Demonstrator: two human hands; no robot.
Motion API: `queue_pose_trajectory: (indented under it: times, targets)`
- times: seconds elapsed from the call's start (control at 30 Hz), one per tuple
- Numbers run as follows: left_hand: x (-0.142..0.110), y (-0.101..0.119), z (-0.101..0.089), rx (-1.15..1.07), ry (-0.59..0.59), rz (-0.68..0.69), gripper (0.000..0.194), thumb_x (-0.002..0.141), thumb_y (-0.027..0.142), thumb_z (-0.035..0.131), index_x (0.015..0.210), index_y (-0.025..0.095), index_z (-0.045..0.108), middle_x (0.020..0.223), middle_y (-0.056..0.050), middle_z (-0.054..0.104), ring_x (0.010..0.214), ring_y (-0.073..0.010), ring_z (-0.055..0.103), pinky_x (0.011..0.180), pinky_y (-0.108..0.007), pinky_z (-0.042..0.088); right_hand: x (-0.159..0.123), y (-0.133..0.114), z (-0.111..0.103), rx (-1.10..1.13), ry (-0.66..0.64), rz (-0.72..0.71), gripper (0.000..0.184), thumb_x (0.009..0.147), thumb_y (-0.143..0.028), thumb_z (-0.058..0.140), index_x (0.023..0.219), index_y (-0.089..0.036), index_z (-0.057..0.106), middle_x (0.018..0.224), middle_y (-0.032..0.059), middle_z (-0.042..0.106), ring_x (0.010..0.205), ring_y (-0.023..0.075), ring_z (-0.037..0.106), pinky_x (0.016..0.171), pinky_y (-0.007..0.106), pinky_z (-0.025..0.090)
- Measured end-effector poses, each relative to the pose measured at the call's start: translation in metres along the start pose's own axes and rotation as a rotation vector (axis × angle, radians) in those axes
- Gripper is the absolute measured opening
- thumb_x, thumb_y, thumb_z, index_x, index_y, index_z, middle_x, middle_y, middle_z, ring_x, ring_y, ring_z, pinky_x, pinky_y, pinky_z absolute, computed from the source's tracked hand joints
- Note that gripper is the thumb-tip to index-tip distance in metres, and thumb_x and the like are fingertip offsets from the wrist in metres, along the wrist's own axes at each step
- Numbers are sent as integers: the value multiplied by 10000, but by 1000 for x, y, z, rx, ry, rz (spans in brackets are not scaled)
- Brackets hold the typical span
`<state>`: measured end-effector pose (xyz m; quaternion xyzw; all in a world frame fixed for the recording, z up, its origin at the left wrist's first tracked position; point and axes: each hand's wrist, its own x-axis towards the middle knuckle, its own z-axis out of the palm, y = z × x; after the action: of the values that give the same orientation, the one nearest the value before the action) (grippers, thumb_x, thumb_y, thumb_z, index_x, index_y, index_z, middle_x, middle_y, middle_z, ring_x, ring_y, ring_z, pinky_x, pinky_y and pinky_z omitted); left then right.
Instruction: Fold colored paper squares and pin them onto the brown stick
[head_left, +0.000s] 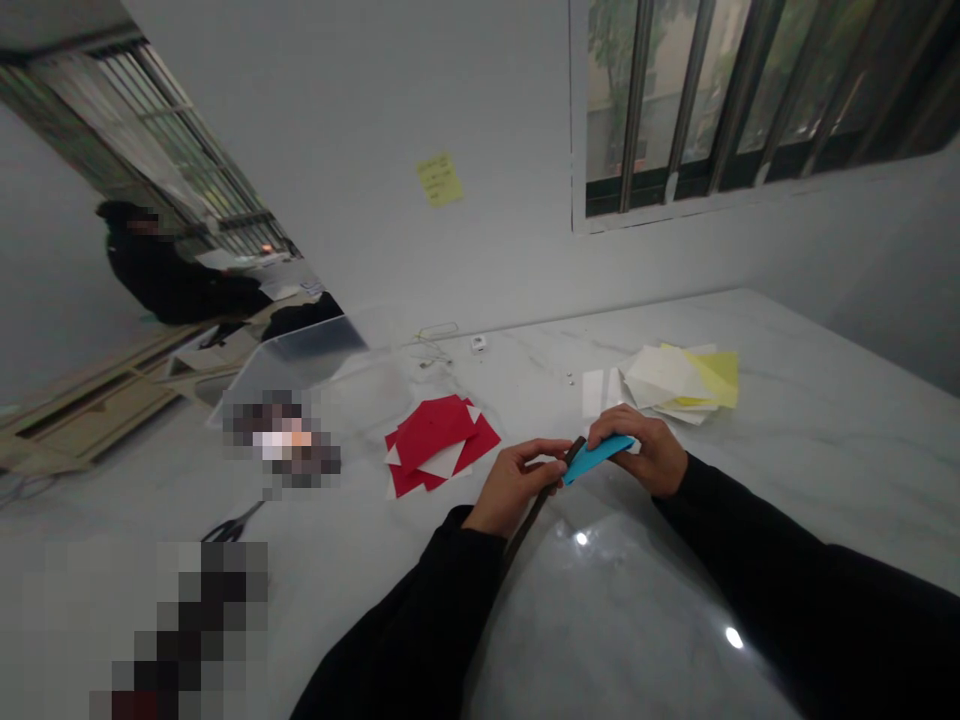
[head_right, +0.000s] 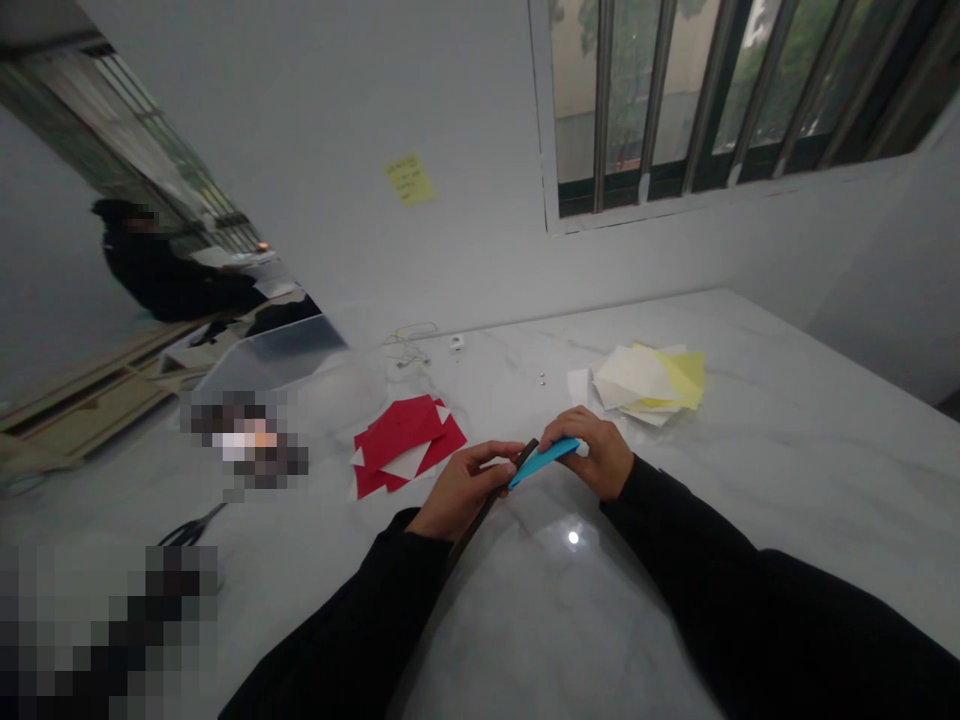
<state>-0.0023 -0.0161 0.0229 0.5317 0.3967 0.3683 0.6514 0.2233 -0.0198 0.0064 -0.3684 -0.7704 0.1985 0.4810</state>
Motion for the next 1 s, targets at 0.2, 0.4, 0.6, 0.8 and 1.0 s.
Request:
queue_pose_trajectory:
  times: [0.2, 0.4, 0.6, 0.8, 1.0]
  targets:
    - [0, 1, -2, -24, -49, -31, 330, 710, 273, 800, 1022, 171, 758, 898, -74, 725, 669, -124, 597, 656, -264, 454, 0, -3, 0, 10, -1, -8, 156, 904, -360, 619, 881, -245, 723, 882, 54, 735, 888, 232, 651, 854, 399, 499]
    - [3, -4, -5, -15, -62, -21, 337, 711, 275, 802, 1028, 169, 756, 939, -84, 731, 683, -127, 610, 655, -259, 467, 0, -3, -1, 9, -18, -33, 123, 912, -312, 617, 899, -236, 713, 888, 53, 729, 887, 224, 639, 845, 396, 491]
    - [2, -4, -5, 3, -64, -21, 330, 724, 270, 791, 1035, 163, 753, 916, -77, 730, 664, -109, 594, 652, -243, 454, -2, -1, 1, -2, -23, -30, 98, 906, -284, 633, 901, -222, 709, 888, 54, 724, 886, 215, 641, 851, 384, 490]
    - [2, -5, -7, 7, -107, -30, 351, 724, 309, 788, 1037, 153, 754, 806, -56, 706, 641, -118, 577, 645, -252, 435, -7, -2, 4, -14, 13, 130, 147, 851, -348, 704, 927, -222, 705, 892, 42, 729, 836, 210, 679, 789, 343, 535]
    - [3, -12, -11, -26, -152, -42, 344, 715, 298, 772, 1018, 136, 752, 707, -31, 657, 612, -126, 551, 621, -257, 405, -12, 1, 4, 29, -78, 256, 346, 863, -414, 674, 1165, -246, 688, 1128, 48, 735, 1012, 245, 697, 924, 381, 542]
